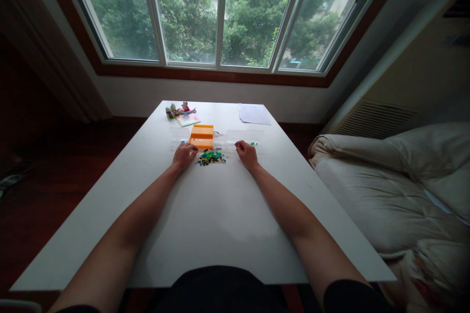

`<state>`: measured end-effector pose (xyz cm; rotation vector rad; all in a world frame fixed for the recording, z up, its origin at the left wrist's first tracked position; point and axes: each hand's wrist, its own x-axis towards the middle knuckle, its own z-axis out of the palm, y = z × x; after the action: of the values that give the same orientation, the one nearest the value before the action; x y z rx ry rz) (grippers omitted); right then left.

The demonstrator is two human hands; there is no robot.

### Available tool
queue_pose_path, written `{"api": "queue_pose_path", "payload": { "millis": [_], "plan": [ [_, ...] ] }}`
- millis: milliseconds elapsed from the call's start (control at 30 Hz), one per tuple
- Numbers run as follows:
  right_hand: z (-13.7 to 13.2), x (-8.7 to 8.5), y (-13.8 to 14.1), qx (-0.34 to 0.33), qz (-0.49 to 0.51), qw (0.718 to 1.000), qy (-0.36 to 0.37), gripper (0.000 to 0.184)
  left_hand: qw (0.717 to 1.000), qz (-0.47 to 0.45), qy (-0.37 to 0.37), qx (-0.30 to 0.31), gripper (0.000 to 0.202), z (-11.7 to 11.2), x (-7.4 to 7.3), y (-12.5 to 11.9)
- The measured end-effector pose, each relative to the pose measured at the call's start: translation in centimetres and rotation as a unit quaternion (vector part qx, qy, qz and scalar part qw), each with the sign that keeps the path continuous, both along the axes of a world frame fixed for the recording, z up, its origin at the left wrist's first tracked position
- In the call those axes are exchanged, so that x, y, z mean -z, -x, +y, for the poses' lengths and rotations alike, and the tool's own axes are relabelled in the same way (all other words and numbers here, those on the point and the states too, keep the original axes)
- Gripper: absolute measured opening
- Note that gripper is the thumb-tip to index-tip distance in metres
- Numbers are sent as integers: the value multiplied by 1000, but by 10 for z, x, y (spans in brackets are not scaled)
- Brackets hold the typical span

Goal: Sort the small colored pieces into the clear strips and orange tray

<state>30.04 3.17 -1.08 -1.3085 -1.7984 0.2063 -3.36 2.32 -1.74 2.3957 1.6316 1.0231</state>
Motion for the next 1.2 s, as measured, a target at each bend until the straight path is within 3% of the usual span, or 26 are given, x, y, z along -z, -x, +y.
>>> {"api": "queue_pose_path", "payload": {
  "millis": [133,267,467,667,800,967,1200],
  "plan": [
    [-2,-1,2,-17,-15,1000,-9,21,995,-70,18,-64,15,0,-4,2],
    [-4,0,8,-83,-55,995,2,19,982,-152,40,-109,15,1,-6,7],
    [-7,7,19,-167,-145,975,15,23,943,-289,32,-162,19,13,3,24],
    [-8,9,20,-167,-171,971,12,23,882,-453,15,-130,29,25,9,29],
    [-9,7,21,-166,-195,967,7,31,849,-515,42,-114,41,25,7,28],
    [-10,4,26,-165,-230,959,10,38,853,-504,81,-110,56,27,8,29],
    [-13,3,28,-152,-238,959,10,32,888,-437,90,-113,41,31,14,31]
  ]
}}
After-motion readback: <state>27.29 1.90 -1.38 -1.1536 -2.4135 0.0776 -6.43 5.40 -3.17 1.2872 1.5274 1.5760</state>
